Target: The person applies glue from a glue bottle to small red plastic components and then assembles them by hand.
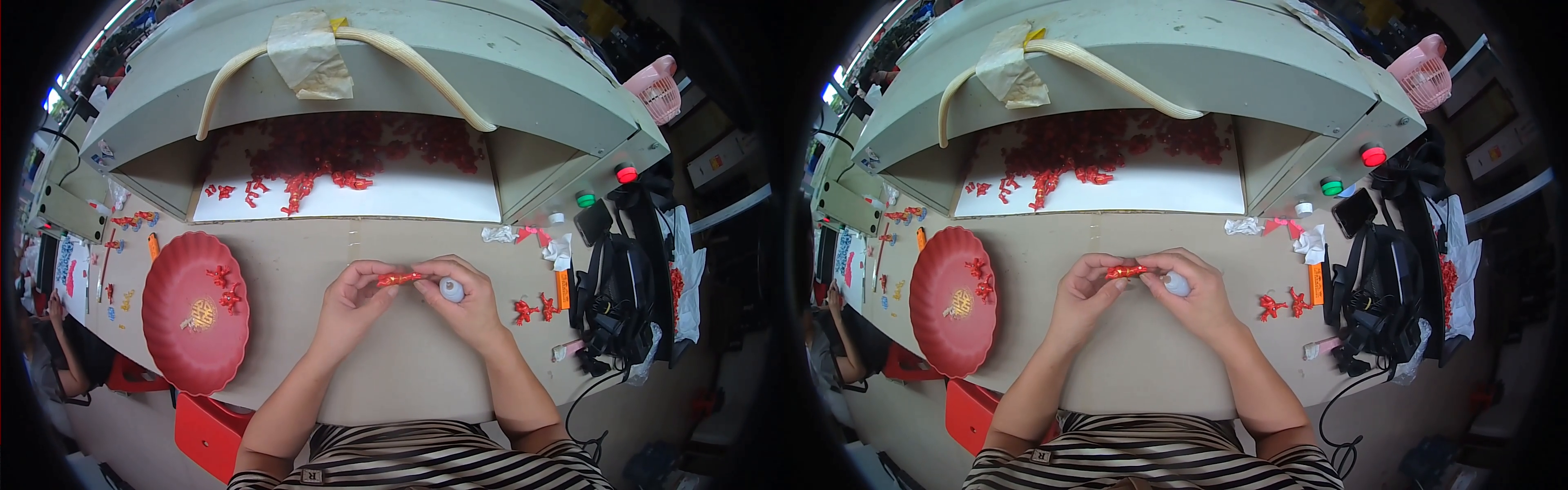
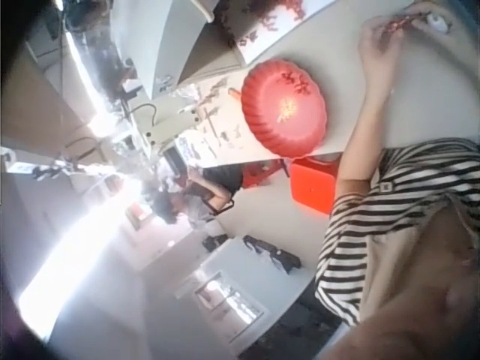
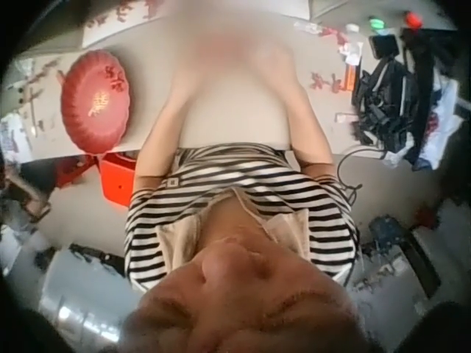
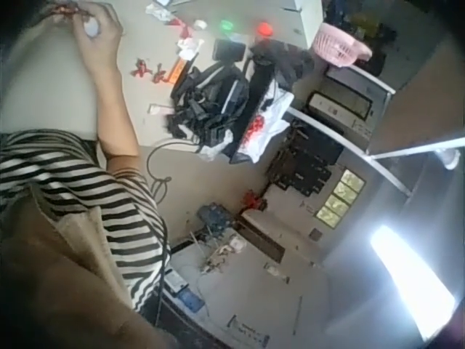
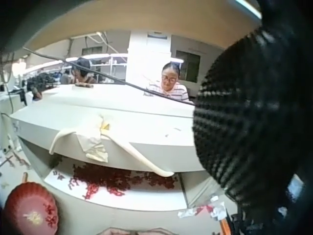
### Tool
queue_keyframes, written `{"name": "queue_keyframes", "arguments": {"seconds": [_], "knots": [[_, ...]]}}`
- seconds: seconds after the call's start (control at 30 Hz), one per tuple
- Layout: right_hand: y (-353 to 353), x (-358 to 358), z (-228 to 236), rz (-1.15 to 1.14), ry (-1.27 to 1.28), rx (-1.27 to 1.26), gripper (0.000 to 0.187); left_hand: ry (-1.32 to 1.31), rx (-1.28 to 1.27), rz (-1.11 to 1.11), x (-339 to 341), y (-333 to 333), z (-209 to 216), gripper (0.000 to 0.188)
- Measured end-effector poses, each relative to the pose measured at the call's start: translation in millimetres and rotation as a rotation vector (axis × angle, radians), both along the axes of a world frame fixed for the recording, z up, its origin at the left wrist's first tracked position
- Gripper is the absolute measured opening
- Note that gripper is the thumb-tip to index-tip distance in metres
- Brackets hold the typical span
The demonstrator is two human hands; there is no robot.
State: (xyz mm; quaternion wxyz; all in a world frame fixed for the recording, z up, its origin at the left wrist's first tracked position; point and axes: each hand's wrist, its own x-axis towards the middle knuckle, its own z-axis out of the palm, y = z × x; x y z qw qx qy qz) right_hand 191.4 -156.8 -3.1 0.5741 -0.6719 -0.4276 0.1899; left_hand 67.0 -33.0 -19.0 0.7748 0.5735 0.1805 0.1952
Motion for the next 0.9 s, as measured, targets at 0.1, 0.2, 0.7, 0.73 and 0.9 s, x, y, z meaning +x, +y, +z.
{"name": "queue_keyframes", "arguments": {"seconds": [0.1, 0.2, 0.7, 0.73, 0.9], "knots": [[-0.4, -0.8, 0.8, 0.007, -0.001, 0.014, 0.020, -0.023, 0.117, 0.038, 0.3, -1.8, -0.2, 0.022], [-0.5, -2.6, 1.5, 0.008, 0.062, 0.013, 0.018, -0.029, 0.214, 0.075, 0.4, -2.8, -2.7, 0.021], [1.4, -7.2, 0.6, 0.051, 0.057, 0.030, 0.013, -0.064, 0.601, 0.209, -0.4, -1.9, -3.6, 0.021], [1.6, -7.6, 0.7, 0.056, 0.045, 0.043, 0.013, -0.070, 0.667, 0.215, -0.4, -1.2, -4.6, 0.021], [2.0, -8.8, 1.5, 0.051, 0.011, 0.056, 0.012, -0.076, 0.625, 0.232, 1.6, -4.0, -5.7, 0.026]]}}
